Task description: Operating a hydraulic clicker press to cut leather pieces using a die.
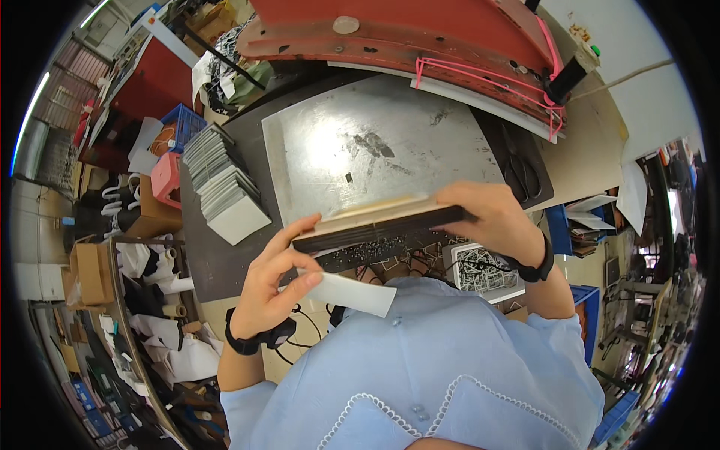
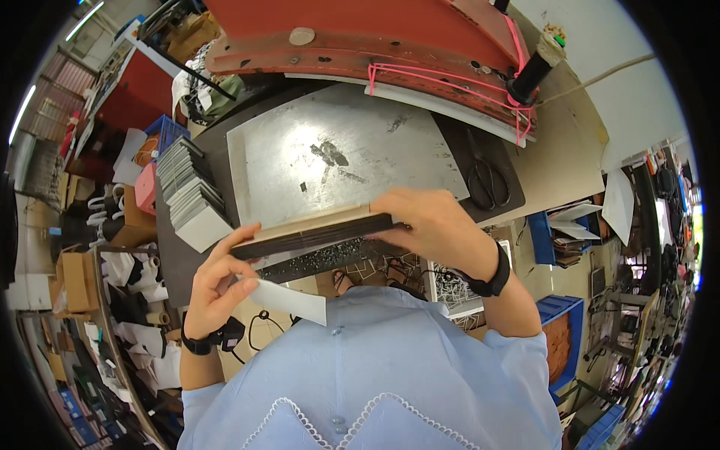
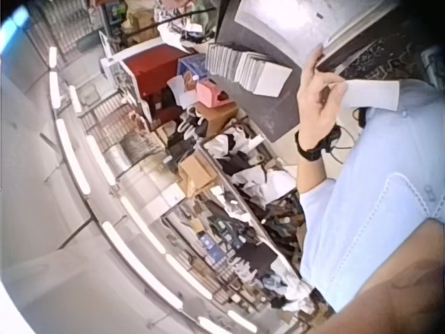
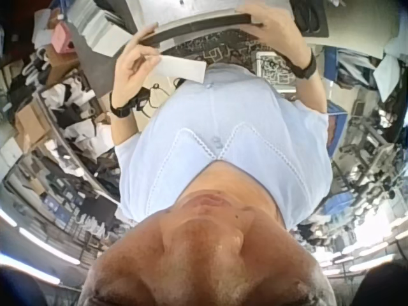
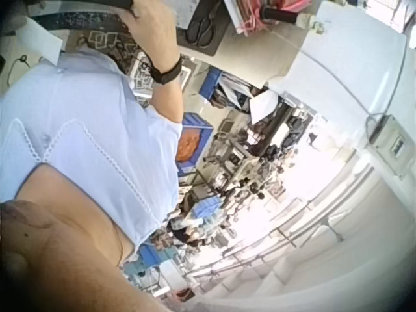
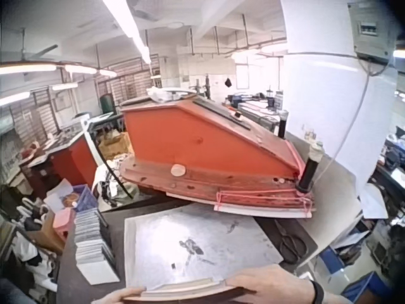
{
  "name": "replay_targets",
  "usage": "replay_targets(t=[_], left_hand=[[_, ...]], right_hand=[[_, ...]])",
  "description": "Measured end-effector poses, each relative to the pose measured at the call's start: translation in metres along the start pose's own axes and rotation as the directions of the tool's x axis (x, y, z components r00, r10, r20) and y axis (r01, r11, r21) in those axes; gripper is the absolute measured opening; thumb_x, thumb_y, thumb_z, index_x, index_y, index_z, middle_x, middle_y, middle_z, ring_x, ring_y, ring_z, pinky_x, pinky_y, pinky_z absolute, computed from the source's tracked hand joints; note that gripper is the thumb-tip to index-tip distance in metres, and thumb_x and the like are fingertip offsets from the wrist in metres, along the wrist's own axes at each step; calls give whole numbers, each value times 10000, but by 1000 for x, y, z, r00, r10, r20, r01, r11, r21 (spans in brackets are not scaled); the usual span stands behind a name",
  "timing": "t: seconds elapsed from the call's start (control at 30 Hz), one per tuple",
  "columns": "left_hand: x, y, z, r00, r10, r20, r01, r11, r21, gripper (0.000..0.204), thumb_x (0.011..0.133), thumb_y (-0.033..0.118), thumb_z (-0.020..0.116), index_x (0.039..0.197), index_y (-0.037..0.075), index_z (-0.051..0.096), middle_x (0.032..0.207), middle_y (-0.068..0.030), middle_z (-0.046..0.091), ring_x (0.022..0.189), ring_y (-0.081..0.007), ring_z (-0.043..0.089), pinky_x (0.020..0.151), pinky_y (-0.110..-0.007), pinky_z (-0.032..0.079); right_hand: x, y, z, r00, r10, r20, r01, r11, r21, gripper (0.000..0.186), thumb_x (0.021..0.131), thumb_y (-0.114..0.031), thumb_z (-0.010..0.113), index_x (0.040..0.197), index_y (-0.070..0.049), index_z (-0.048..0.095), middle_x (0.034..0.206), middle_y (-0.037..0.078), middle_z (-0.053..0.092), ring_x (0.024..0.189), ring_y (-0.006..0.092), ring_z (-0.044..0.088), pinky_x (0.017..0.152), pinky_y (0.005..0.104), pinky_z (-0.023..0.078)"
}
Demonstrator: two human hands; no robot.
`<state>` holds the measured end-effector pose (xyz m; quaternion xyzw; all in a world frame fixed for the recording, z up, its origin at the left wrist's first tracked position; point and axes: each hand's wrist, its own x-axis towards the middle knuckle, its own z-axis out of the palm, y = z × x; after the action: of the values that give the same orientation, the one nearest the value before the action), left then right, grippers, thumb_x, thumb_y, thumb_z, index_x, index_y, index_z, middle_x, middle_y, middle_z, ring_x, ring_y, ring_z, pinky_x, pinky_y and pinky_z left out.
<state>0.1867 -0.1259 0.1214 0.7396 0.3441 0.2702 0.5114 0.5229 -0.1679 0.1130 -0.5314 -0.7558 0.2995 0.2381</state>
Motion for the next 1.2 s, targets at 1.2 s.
replay_targets(t=[1.2], left_hand=[[33, -83, 56, 958, 168, -232, -46, 889, 455, 403, 900, 144, 637, 1271, 25, 532, 1375, -157, 511, 1250, -342, 482, 1032, -393, 403]], right_hand=[[67, 44, 71, 910, 393, -129, -210, 707, 675, 323, 935, -169, 603, 1133, 81, 553, 855, 108, 683, 713, 113, 637, 524, 240, 532]])
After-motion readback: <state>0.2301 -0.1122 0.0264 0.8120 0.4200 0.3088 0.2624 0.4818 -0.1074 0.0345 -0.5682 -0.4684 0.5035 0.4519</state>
